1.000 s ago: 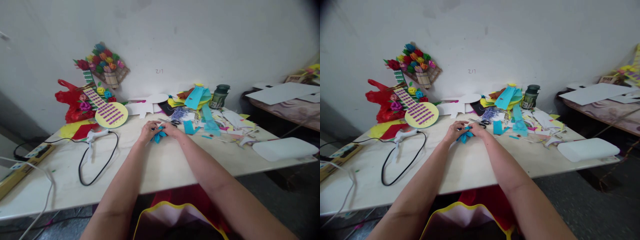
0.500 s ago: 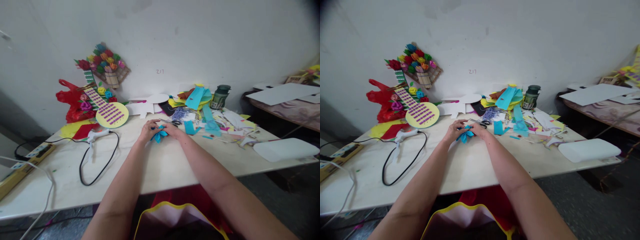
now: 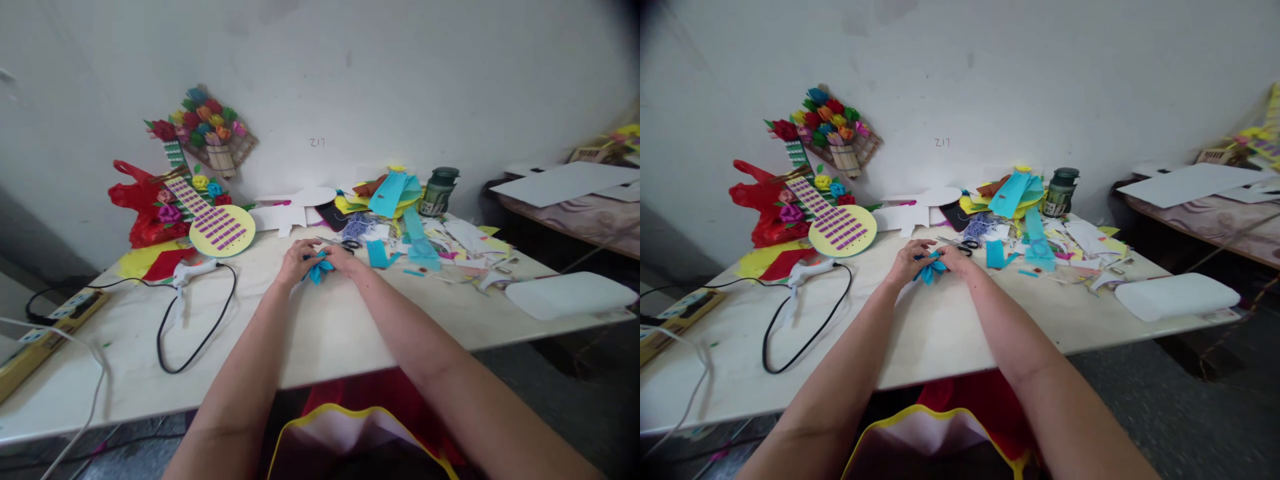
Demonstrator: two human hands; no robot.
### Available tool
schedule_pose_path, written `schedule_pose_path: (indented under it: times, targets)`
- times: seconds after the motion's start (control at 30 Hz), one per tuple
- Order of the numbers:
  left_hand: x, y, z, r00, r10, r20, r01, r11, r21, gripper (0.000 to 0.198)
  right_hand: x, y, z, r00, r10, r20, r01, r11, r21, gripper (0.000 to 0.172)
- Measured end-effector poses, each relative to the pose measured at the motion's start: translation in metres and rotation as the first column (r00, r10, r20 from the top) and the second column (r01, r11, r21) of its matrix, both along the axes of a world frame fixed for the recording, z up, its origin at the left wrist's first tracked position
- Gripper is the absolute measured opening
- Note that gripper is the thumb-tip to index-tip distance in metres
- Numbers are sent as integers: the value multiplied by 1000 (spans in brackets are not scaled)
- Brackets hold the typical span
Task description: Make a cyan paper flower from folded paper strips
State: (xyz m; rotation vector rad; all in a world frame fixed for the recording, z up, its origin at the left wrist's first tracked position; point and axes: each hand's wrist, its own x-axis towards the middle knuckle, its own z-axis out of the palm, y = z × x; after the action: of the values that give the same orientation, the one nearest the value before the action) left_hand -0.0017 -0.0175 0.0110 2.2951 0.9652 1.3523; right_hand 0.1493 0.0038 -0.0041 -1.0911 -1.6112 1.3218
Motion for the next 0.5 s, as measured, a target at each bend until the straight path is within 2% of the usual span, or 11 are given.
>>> schedule_pose_path:
  times: [0.17, 0.33, 0.4, 0.5]
  targets:
    - [-2, 0, -1, 971, 24, 237, 16, 986, -168, 22, 1, 0, -1, 999, -6, -53, 6, 1000, 2, 10]
    - [-5, -3, 0, 876, 177, 448, 37, 903, -429, 43, 1, 0, -2, 997, -34, -69, 34, 999, -4, 15]
    - [-6, -4, 0, 855, 190, 482, 52, 894, -445, 44, 0, 1, -2, 996, -45, -83, 45, 999, 8, 17]
    - [-8, -3, 0, 877, 160, 453, 56, 902, -428, 43, 1, 3, -3, 993, -63, -101, 66, 998, 24, 20]
